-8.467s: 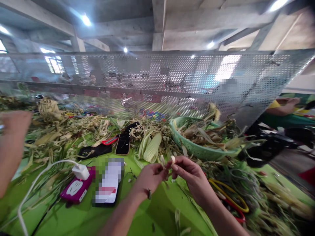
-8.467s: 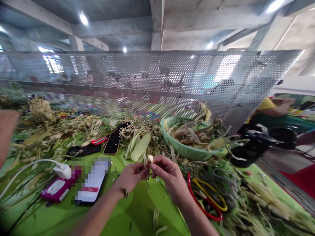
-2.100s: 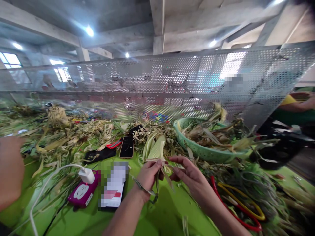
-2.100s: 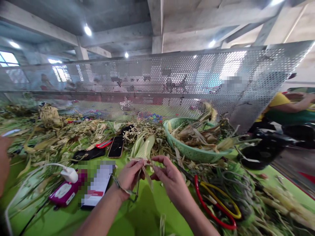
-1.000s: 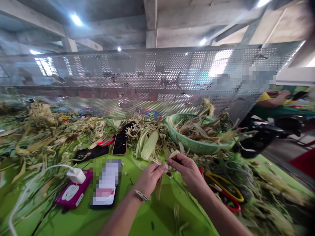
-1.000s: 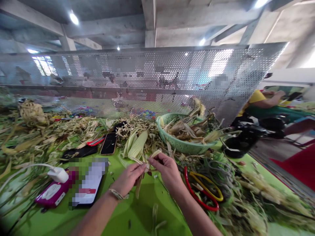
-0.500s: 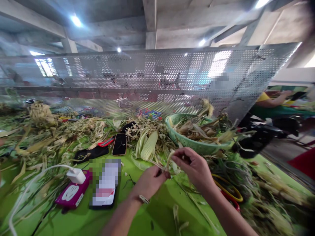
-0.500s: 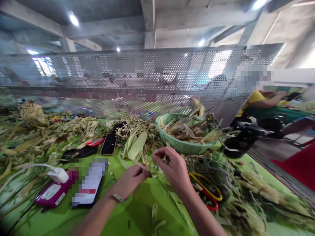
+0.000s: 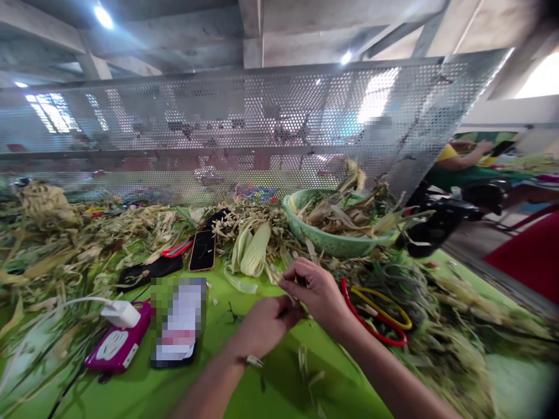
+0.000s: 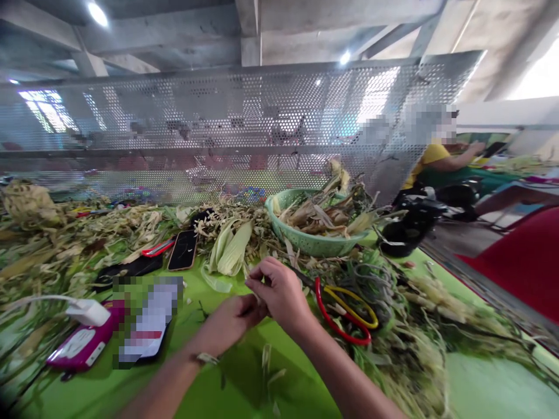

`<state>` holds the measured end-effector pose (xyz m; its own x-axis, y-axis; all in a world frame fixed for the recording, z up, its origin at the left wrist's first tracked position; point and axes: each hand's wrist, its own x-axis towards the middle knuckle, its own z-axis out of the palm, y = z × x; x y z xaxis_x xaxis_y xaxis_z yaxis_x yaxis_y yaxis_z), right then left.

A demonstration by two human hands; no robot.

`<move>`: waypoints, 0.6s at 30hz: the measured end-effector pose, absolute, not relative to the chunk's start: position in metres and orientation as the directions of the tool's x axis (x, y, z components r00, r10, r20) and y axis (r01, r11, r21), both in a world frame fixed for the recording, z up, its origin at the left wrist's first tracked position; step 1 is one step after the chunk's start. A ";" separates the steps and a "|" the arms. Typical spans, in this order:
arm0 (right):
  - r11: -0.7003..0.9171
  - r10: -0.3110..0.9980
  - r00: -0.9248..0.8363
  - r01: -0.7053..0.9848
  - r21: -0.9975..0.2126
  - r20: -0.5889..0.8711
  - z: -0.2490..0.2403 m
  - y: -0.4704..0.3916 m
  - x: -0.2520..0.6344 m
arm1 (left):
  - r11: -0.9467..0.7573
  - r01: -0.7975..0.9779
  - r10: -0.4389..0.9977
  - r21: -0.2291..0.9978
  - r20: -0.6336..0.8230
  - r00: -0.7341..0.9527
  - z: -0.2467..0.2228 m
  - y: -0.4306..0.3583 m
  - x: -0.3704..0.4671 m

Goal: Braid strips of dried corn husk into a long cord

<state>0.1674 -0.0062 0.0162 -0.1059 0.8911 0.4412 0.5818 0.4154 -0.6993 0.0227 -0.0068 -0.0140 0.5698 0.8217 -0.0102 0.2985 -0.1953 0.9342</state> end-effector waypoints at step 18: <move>0.397 0.905 -0.154 0.640 -0.658 0.396 0.015 -0.001 0.171 | 0.262 -0.375 0.959 0.889 -0.196 0.206 -0.016 0.007 0.019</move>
<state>0.1714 -0.0009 0.0146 -0.1545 0.9052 0.3960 0.6404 0.3969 -0.6575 0.0192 0.0072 -0.0157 0.2063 0.9587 -0.1956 -0.3748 0.2621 0.8893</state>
